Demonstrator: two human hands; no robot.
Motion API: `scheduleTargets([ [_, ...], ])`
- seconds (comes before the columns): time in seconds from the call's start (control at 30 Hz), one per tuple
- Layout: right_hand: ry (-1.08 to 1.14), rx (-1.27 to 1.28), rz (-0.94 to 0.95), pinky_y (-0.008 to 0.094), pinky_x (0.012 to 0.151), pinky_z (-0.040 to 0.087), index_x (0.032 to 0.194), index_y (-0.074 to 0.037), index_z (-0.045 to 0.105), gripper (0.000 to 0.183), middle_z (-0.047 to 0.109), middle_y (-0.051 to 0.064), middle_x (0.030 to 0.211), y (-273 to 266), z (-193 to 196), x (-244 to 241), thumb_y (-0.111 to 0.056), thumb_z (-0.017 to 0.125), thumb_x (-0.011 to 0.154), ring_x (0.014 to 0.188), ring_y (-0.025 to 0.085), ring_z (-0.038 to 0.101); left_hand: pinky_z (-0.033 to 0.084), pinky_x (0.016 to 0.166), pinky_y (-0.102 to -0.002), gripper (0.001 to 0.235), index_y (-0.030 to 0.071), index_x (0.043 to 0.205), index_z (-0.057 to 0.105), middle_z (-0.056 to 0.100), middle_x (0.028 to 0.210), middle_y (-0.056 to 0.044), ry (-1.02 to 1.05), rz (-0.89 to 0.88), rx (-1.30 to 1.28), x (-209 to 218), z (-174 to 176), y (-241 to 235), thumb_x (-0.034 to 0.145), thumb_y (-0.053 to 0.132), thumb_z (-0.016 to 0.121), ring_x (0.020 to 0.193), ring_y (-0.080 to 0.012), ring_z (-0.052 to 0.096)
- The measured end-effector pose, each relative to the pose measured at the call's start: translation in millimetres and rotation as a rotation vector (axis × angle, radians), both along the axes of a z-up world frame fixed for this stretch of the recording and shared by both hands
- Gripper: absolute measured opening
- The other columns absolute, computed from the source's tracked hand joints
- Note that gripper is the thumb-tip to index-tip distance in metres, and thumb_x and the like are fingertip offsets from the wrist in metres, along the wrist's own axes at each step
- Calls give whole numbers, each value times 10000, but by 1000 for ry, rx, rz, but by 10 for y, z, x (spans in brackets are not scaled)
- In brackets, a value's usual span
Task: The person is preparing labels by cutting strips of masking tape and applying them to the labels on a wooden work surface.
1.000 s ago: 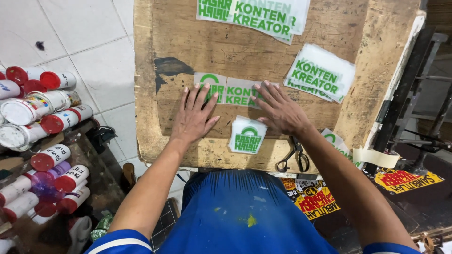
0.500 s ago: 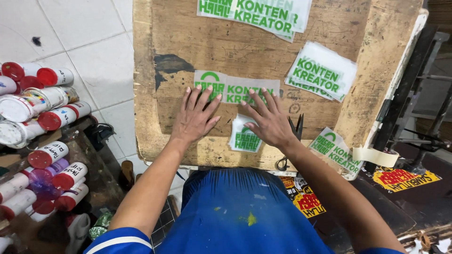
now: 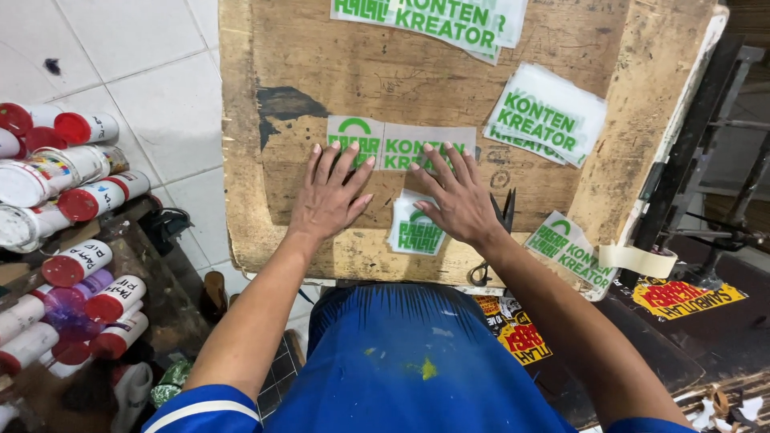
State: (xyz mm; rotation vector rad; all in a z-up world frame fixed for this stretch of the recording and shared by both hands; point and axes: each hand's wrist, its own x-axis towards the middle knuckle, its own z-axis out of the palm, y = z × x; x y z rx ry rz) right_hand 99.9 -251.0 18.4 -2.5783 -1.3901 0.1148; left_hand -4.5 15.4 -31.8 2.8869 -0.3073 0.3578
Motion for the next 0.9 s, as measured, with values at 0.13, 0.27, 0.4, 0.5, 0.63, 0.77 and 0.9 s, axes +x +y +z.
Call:
scheduleTargets([
  [0.13,19,-13,-10,609,1156,294,1575,-251,424,614,400,155,1595,4,9,-8,-553,445,1041,1447,469,359,268,1212,-580,595,255,1508,529,460,1545,-133,-7,2,4,-8,-44,-1,985,538,550,1425,-384,396],
  [0.27,19,-13,-14,613,1154,297,1566,-245,433,610,396,155,1597,6,11,-6,-544,471,1036,1449,467,355,263,1213,-584,592,265,1504,537,463,1544,-131,-6,5,4,-1,-44,-1,981,542,559,1426,-381,394],
  [0.4,18,-13,-11,618,1152,300,1561,-239,435,614,394,156,1598,8,30,-7,-534,502,1026,1448,467,358,266,1209,-586,592,268,1510,532,459,1547,-132,-9,6,11,-5,-35,-5,986,543,552,1425,-383,393],
  [0.5,28,-10,-14,619,1156,292,1558,-240,438,611,389,154,1602,10,21,-8,-533,505,1026,1448,467,356,258,1216,-583,583,266,1506,535,457,1546,-133,-1,5,27,-3,-19,3,994,545,539,1427,-381,388],
  [0.63,18,-17,-14,617,1157,293,1561,-242,435,618,397,156,1595,20,17,-13,-536,508,1022,1447,466,361,250,1217,-583,584,268,1512,529,450,1553,-133,7,7,17,-10,-17,3,998,546,533,1433,-381,382],
  [0.77,27,-20,-17,618,1159,288,1548,-232,454,605,392,154,1600,10,9,-15,-539,498,1028,1451,465,354,242,1220,-585,591,272,1520,516,432,1566,-132,33,3,18,-16,-29,5,997,546,536,1441,-381,369],
  [0.9,37,-35,-22,612,1168,281,1540,-228,461,604,390,152,1599,15,13,-17,-544,492,1027,1454,462,352,243,1217,-589,604,269,1535,500,433,1562,-138,31,-2,10,-10,-27,3,994,537,539,1434,-385,376],
])
